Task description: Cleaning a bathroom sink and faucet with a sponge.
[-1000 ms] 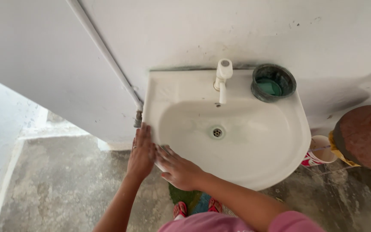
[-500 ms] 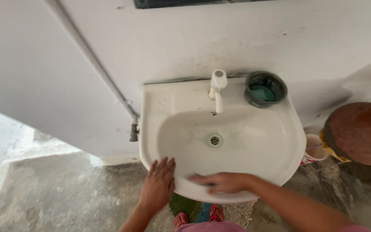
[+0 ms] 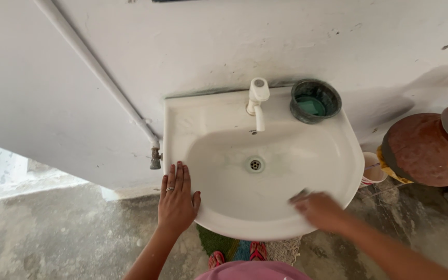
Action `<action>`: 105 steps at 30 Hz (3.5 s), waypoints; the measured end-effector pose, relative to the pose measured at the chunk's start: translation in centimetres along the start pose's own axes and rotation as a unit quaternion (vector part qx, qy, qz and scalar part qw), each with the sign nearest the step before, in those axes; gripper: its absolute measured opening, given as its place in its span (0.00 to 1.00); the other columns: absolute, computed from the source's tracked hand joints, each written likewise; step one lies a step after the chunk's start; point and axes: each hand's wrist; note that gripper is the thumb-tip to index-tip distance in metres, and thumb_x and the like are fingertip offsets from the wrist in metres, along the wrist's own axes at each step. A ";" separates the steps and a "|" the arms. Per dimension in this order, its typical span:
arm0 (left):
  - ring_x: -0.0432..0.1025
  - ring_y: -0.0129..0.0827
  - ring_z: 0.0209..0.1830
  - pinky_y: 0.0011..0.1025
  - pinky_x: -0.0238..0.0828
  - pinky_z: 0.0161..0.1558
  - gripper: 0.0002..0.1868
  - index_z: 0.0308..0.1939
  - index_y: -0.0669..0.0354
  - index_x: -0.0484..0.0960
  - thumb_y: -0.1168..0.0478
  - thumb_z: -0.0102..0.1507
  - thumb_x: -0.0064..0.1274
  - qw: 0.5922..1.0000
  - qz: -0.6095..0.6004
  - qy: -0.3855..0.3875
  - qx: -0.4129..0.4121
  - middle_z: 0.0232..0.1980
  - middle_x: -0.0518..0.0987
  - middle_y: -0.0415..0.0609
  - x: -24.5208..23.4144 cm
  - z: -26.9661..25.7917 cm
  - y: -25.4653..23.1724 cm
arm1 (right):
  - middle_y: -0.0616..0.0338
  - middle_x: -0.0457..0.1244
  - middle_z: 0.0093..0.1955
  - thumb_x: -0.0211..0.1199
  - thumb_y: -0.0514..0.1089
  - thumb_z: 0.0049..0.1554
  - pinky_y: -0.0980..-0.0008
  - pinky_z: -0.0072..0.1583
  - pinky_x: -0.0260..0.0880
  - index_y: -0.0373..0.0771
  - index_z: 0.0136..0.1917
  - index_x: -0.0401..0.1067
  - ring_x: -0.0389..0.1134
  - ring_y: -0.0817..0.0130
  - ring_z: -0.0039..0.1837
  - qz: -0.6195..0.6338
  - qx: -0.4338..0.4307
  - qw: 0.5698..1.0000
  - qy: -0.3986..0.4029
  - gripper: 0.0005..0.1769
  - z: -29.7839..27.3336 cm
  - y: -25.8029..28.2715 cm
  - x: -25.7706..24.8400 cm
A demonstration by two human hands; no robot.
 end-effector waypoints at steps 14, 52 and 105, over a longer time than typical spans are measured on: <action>0.36 0.48 0.84 0.41 0.33 0.78 0.35 0.81 0.53 0.46 0.50 0.70 0.30 0.984 -0.084 -0.002 -0.157 0.85 0.41 0.54 1.8 6.2 3.5 | 0.46 0.30 0.88 0.54 0.34 0.59 0.57 0.81 0.38 0.37 0.75 0.59 0.26 0.52 0.87 0.286 -0.304 0.908 -0.015 0.31 15.2 23.4 1.8; 0.36 0.50 0.84 0.43 0.30 0.79 0.53 0.78 0.72 0.40 0.59 0.58 0.55 0.995 0.004 0.066 0.077 0.83 0.40 0.64 4.2 20.4 -12.7 | 0.46 0.38 0.84 0.70 0.33 0.48 0.58 0.81 0.33 0.39 0.79 0.47 0.36 0.53 0.85 -0.012 0.083 0.958 -0.274 0.51 17.4 8.0 -14.9; 0.44 0.43 0.85 0.42 0.32 0.79 0.32 0.79 0.58 0.54 0.46 0.75 0.17 0.892 -0.447 0.063 -0.017 0.82 0.55 0.53 12.6 25.1 -9.1 | 0.41 0.54 0.80 0.50 0.36 0.62 0.55 0.75 0.57 0.36 0.77 0.63 0.52 0.41 0.81 0.276 -0.145 0.795 -0.521 0.29 19.3 9.1 -16.2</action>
Point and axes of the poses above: each hand's wrist, its own z-axis towards the middle knuckle, its own x-axis out of the palm, y = z × x
